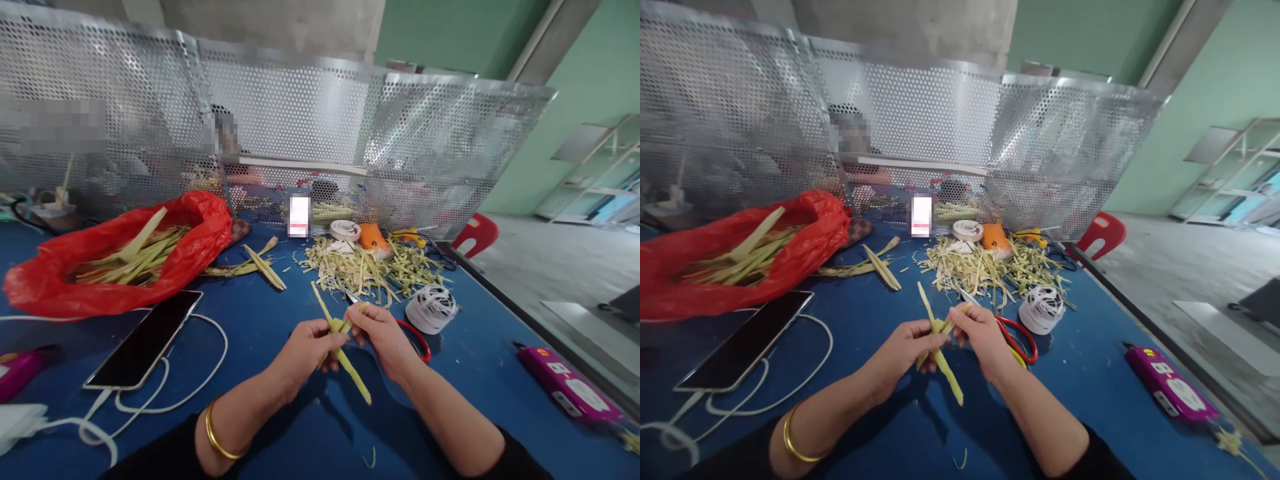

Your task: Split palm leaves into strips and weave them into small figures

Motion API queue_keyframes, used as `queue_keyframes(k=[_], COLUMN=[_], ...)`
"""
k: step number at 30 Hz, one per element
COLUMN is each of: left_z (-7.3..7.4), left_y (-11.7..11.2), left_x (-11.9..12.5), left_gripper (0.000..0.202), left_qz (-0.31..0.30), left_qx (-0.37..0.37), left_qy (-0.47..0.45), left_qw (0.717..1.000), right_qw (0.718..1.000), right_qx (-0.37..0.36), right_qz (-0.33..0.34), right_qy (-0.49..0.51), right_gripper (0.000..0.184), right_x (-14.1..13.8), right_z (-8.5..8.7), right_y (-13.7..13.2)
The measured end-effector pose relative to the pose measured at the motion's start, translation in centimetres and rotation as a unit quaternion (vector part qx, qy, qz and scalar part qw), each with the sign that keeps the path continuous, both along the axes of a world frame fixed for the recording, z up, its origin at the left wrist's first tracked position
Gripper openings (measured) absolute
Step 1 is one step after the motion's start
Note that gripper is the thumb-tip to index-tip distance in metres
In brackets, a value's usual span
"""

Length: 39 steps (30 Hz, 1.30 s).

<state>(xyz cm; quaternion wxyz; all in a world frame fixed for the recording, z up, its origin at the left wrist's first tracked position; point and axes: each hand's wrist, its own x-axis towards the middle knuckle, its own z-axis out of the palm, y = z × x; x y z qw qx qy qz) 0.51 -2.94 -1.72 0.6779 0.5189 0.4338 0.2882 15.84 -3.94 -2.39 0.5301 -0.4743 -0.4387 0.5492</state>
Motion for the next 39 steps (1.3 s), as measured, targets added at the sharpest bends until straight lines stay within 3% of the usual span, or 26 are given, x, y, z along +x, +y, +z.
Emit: queue_keyframes(k=[5,8,10,14,19,21,25,33,39], left_z=[-0.1,-0.3,-0.3,-0.1,0.0,-0.2,-0.6,0.5,-0.2], left_y=[0.1,0.3,0.4,0.9,1.0,0.5,-0.1,0.5,0.2], left_x=[0.0,-0.1,-0.3,-0.7,-0.5,0.0,0.7,0.0,-0.1], left_gripper=[0.018,0.021,0.024,0.030,0.032,0.032,0.035,0.026,0.038], left_qz=[-0.033,-0.026,0.009,0.141,0.224,0.212,0.181,0.242,0.114], left_qx=[-0.008,-0.016,-0.029,-0.038,-0.003,-0.016,-0.027,-0.010,-0.026], left_qy=[0.013,0.006,-0.015,-0.091,-0.132,-0.136,-0.145,-0.123,-0.110], left_qw=[0.999,1.000,0.999,0.985,0.966,0.968,0.972,0.962,0.987], right_qw=[0.998,0.998,0.998,0.998,0.991,0.991,0.997,0.993,0.997], right_qx=[0.007,0.000,-0.013,-0.035,-0.046,-0.031,-0.043,-0.031,-0.034], right_qz=[-0.063,-0.060,-0.040,-0.047,0.120,0.126,0.062,0.109,0.062], right_qy=[0.008,0.026,0.036,0.027,-0.033,-0.017,-0.014,-0.030,0.003], right_gripper=[0.030,0.031,0.032,0.036,0.031,0.031,0.035,0.032,0.037], right_x=[-0.2,-0.1,0.1,0.0,-2.1,-2.9,-3.6,-3.6,-3.7], right_z=[-0.4,-0.5,-0.4,-0.2,-0.3,-0.7,-1.4,-0.5,-0.6], right_y=[0.1,0.4,0.5,0.3,-1.1,-1.5,-1.8,-2.5,-2.4])
